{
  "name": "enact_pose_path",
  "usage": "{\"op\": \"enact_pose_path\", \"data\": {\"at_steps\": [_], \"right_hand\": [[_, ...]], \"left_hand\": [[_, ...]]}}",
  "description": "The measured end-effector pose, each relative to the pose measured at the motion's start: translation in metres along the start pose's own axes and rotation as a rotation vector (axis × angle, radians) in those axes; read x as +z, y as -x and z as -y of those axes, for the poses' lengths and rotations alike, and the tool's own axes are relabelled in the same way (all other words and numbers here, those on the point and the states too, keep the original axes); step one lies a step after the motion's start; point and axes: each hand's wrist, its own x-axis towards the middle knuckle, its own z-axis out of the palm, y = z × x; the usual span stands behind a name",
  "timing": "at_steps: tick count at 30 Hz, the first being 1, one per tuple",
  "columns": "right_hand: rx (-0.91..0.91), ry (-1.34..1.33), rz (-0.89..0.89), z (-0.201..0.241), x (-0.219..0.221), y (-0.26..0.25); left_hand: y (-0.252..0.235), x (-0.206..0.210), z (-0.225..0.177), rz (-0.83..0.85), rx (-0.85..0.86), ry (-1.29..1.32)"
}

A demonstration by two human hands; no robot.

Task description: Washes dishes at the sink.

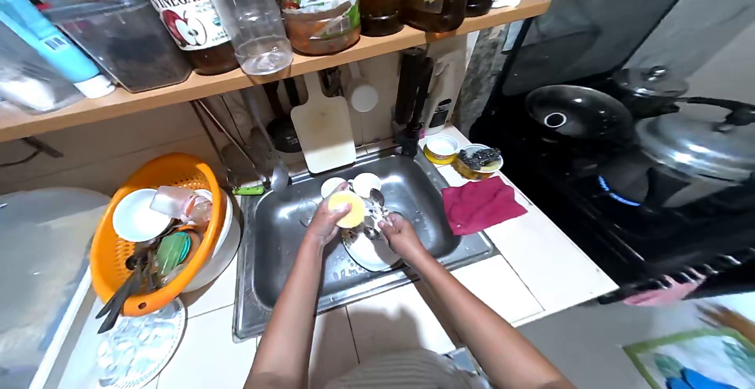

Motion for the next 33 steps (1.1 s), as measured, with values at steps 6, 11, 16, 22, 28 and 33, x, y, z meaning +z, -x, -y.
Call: {"op": "enact_pose_path", "data": {"at_steps": [6,11,16,22,28,33], "right_hand": [[-0.053,-0.087,0.043,0.007,0.014,0.004],[-0.046,0.149,0.125,-0.002,-0.001,0.003],[0.004,-0.056,0.305,-0.012,-0.007,0.006],[0.08,-0.76,0.785,-0.045,-0.006,-0.009],[0.15,-0.925,0.842,-0.051,0.011,-0.011],[0.214,-0.776,0.823,-0.038,0.002,-0.007]], "left_hand": [[0.005,0.03,0.008,-0.043,-0.153,-0.093],[-0.004,0.002,-0.009,-0.13,-0.143,-0.438],[0.0,-0.003,-0.007,-0.143,-0.121,-0.207],[0.016,0.023,0.03,0.229,-0.266,0.668],[0.004,0.044,0.039,0.005,-0.205,0.841],[-0.002,0.035,0.038,-0.098,-0.179,0.825]]}}
